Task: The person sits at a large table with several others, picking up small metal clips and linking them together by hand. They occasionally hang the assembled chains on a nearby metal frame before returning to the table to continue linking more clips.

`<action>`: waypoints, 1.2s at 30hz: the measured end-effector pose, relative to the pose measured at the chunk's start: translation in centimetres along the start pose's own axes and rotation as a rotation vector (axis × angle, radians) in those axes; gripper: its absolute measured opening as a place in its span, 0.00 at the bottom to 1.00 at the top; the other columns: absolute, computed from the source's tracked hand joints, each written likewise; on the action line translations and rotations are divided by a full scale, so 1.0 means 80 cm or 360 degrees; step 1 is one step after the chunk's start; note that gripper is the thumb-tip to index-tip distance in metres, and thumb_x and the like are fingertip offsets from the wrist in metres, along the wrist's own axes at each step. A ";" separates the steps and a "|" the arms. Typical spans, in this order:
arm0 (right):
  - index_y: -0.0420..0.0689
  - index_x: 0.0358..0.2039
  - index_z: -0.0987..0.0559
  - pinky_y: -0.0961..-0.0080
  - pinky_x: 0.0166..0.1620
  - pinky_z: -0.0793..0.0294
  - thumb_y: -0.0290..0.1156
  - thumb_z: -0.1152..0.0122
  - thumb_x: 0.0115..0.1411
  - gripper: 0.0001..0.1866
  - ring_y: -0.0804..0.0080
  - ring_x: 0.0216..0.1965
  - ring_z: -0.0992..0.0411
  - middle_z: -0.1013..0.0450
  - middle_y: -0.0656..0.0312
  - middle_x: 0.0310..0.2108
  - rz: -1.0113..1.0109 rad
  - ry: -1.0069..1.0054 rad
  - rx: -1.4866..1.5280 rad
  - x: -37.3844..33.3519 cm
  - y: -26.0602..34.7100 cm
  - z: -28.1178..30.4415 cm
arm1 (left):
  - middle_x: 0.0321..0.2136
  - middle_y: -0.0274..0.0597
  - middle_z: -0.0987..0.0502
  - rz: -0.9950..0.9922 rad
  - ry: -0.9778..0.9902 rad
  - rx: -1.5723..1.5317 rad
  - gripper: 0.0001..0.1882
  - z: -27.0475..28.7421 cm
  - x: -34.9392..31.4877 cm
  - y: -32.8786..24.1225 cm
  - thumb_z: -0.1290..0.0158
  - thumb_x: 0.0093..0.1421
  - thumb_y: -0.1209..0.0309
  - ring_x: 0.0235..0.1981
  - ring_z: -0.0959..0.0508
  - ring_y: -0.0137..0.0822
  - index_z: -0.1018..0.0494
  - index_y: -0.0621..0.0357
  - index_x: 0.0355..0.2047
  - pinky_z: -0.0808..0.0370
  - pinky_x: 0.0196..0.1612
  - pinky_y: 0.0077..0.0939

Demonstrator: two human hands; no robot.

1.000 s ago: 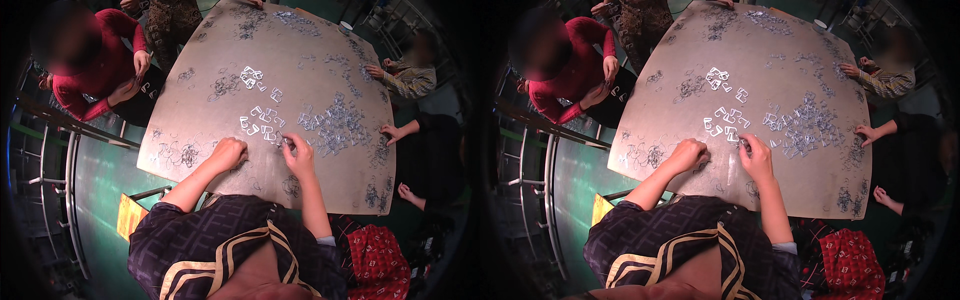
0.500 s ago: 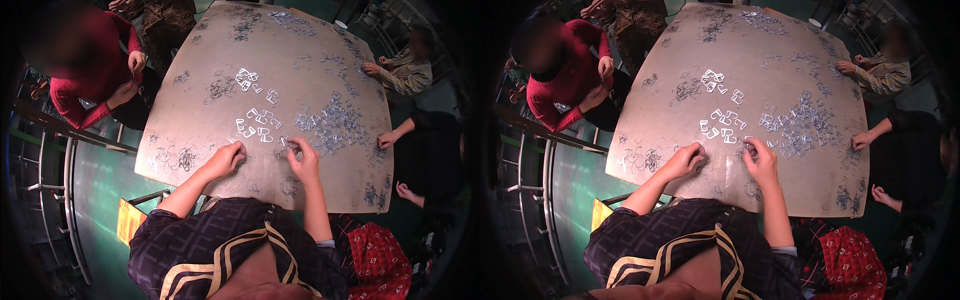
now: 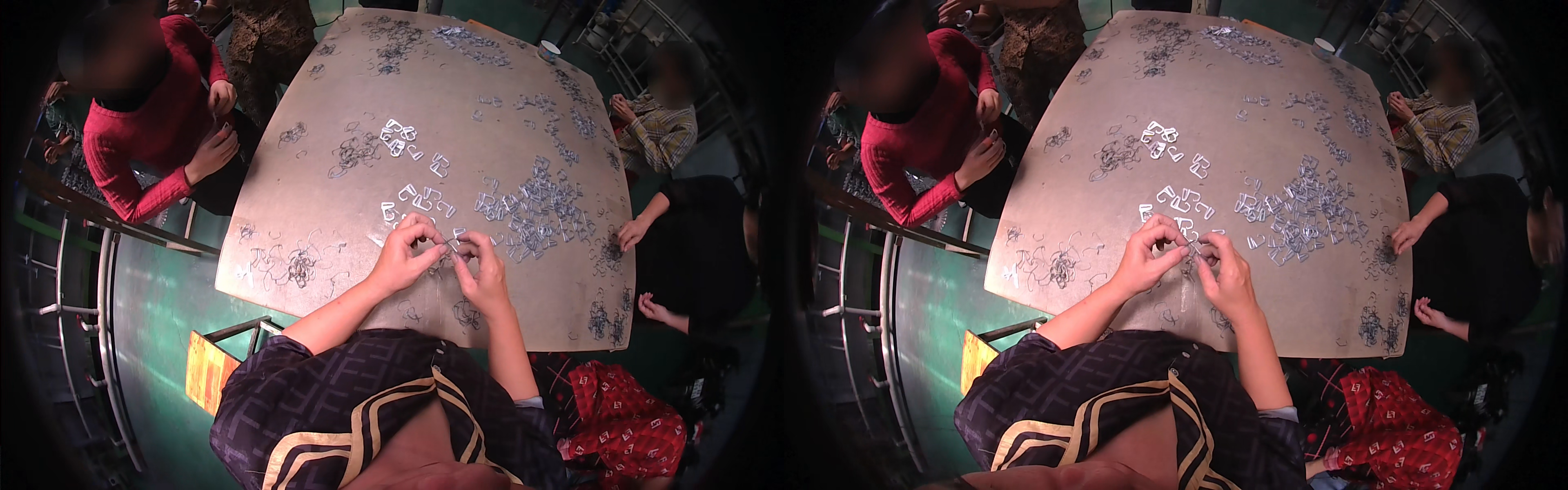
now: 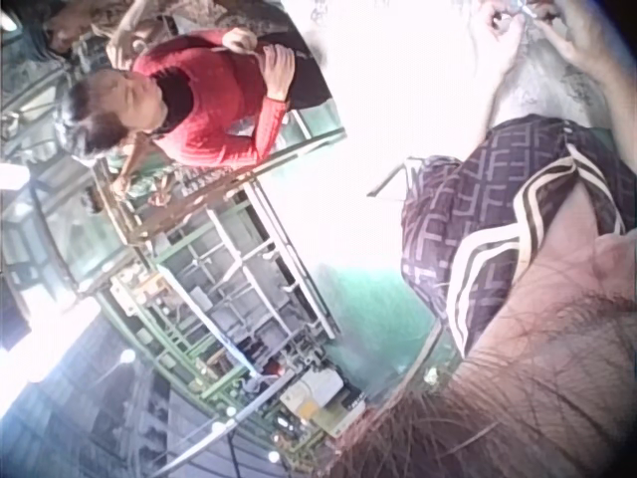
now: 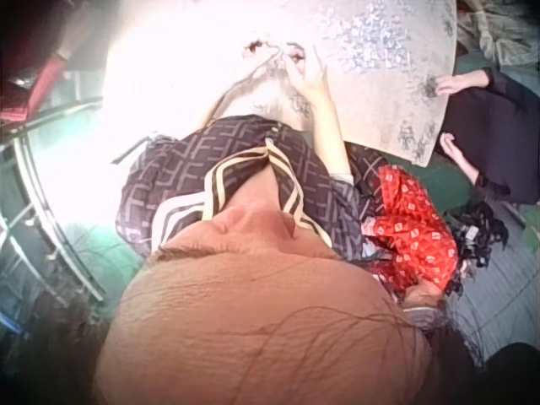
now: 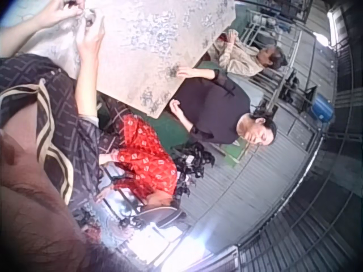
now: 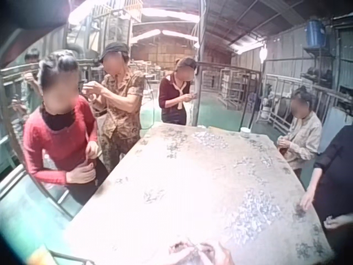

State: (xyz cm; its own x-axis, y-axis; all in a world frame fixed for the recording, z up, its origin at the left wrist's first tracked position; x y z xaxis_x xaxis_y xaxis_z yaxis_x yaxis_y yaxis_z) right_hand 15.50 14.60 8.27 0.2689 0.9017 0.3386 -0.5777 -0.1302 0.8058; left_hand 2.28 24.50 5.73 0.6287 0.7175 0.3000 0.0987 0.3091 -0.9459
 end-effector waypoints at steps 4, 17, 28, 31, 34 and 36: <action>0.39 0.47 0.33 0.76 0.38 0.28 0.19 0.39 0.54 0.20 0.71 0.32 0.25 0.25 0.56 0.31 -0.0009 0.0000 0.0050 0.001 0.003 -0.006 | 0.44 0.44 0.28 -0.0172 -0.0071 -0.0081 0.05 -0.009 -0.003 0.008 0.41 0.54 0.74 0.48 0.29 0.34 0.26 0.59 0.31 0.35 0.51 0.28; 0.41 0.47 0.23 0.67 0.40 0.27 0.27 0.35 0.53 0.19 0.60 0.32 0.27 0.29 0.54 0.33 -0.0548 -0.0061 -0.0523 -0.005 -0.166 -0.012 | 0.40 0.43 0.25 0.0001 0.0053 -0.1012 0.05 0.006 0.002 0.043 0.49 0.62 0.78 0.46 0.26 0.32 0.33 0.60 0.37 0.30 0.50 0.29; 0.38 0.30 0.25 0.71 0.32 0.27 0.27 0.28 0.46 0.14 0.65 0.29 0.25 0.26 0.53 0.28 -0.0868 0.0146 -0.0604 0.028 -0.180 -0.021 | 0.39 0.44 0.24 0.0045 -0.0033 -0.0925 0.04 0.040 0.002 0.035 0.50 0.62 0.78 0.45 0.26 0.34 0.34 0.59 0.36 0.32 0.52 0.31; 0.37 0.30 0.25 0.79 0.26 0.28 0.26 0.32 0.52 0.10 0.74 0.23 0.24 0.24 0.58 0.26 -0.1023 0.0017 -0.0044 0.027 -0.176 -0.019 | 0.38 0.43 0.24 0.0054 -0.0027 -0.0806 0.04 0.035 0.001 0.043 0.49 0.62 0.78 0.44 0.25 0.33 0.33 0.60 0.36 0.31 0.50 0.29; 0.39 0.31 0.26 0.82 0.27 0.28 0.25 0.37 0.58 0.06 0.77 0.25 0.26 0.25 0.62 0.26 -0.1066 -0.0336 0.0817 0.034 -0.121 -0.030 | 0.35 0.40 0.23 0.0074 -0.0033 -0.0569 0.04 0.022 -0.001 0.044 0.48 0.61 0.77 0.39 0.24 0.29 0.31 0.61 0.35 0.29 0.46 0.26; 0.39 0.31 0.25 0.83 0.26 0.30 0.25 0.36 0.57 0.06 0.80 0.23 0.28 0.25 0.64 0.25 -0.1027 -0.0346 0.1083 0.033 -0.117 -0.033 | 0.33 0.37 0.23 0.0050 -0.0032 -0.0456 0.04 0.011 -0.001 0.040 0.46 0.60 0.76 0.35 0.25 0.27 0.29 0.62 0.35 0.29 0.43 0.23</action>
State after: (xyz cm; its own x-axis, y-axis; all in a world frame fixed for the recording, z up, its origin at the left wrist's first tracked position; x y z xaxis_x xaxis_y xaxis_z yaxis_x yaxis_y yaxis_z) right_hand 19.58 19.24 0.38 0.5549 0.7962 -0.2414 0.2839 0.0915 0.9545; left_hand 1.90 25.99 2.79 0.6198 0.7370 0.2697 0.2950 0.0997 -0.9503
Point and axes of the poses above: each hand's wrist, its own x-axis towards the middle knuckle, its own z-axis out of the back of the hand, y = z × x, the point moved 4 cm from there along x, towards the middle knuckle
